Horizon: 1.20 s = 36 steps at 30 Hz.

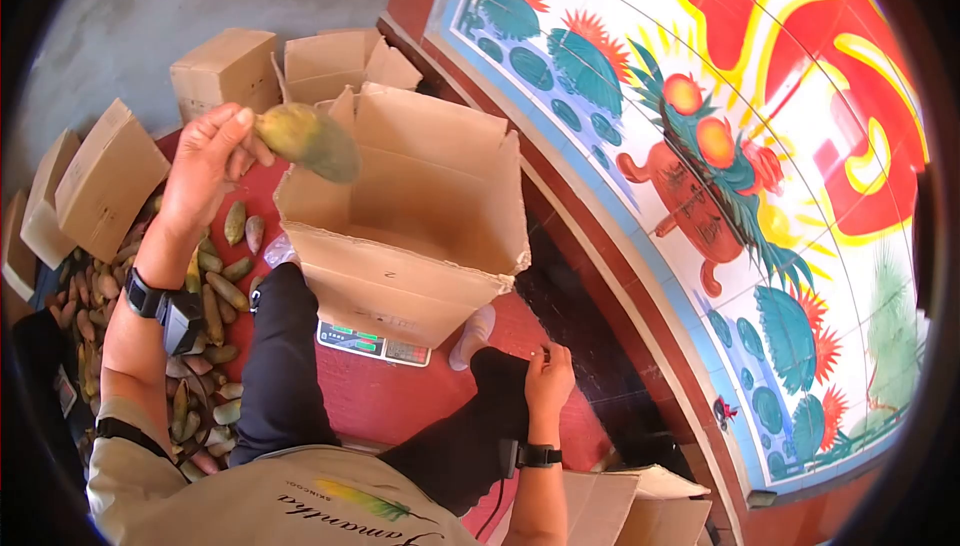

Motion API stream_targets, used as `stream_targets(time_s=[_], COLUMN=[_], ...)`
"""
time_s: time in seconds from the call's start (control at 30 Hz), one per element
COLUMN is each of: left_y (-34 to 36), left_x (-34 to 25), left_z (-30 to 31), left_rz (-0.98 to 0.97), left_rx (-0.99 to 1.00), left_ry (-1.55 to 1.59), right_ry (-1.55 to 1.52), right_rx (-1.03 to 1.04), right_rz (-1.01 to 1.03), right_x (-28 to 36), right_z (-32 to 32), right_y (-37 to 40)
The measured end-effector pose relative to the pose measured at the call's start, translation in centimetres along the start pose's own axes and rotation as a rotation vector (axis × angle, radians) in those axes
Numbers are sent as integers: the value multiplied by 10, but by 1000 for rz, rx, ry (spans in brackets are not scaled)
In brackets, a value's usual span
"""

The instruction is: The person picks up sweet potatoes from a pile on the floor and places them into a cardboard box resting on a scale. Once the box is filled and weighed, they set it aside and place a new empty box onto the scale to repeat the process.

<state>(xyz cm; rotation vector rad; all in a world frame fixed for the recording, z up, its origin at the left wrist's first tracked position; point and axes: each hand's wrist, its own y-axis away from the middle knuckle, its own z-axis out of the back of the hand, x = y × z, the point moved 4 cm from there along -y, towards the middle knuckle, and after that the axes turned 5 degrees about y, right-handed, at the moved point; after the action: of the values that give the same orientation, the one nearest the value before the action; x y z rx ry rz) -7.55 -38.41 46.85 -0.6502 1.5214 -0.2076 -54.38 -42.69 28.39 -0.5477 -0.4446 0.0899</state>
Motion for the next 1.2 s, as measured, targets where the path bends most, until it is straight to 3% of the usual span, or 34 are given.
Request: stream_targets(time_s=[0.17, 0.23, 0.3, 0.4, 0.43, 0.5, 0.6, 0.73, 0.9, 1.2], left_y=[-9, -12, -11, -9, -9, -9, -13, -13, -12, -19], left_x=[38, 73, 83, 103, 106, 110, 115, 126, 157, 172], left_z=[-48, -57, -68, -78, -79, -83, -86, -86, -78, -74], left_rz=[211, 201, 262, 366, 364, 234, 338, 334, 386, 393], left_rx=[15, 188, 218, 398, 409, 535, 728, 823, 1019, 1034], left_ry=[-138, -190, -206, -524, -520, -947, -1025, -905, -1218, -1362], right_ry=[-18, -18, -24, -8, -7, -9, -6, -11, 20, 17], right_rx=[-11, -22, -27, -17, -7, -5, 8, 8, 35, 35], right_rz=[10, 2, 14, 4, 7, 5, 10, 38, 37, 74], right_x=[2, 1, 1, 1, 2, 3, 6, 10, 14, 23], right_z=[0, 0, -1, -1, -2, -3, -4, -6, -9, -10], right_y=[0, 0, 1, 1, 0, 0, -2, -3, -4, -7])
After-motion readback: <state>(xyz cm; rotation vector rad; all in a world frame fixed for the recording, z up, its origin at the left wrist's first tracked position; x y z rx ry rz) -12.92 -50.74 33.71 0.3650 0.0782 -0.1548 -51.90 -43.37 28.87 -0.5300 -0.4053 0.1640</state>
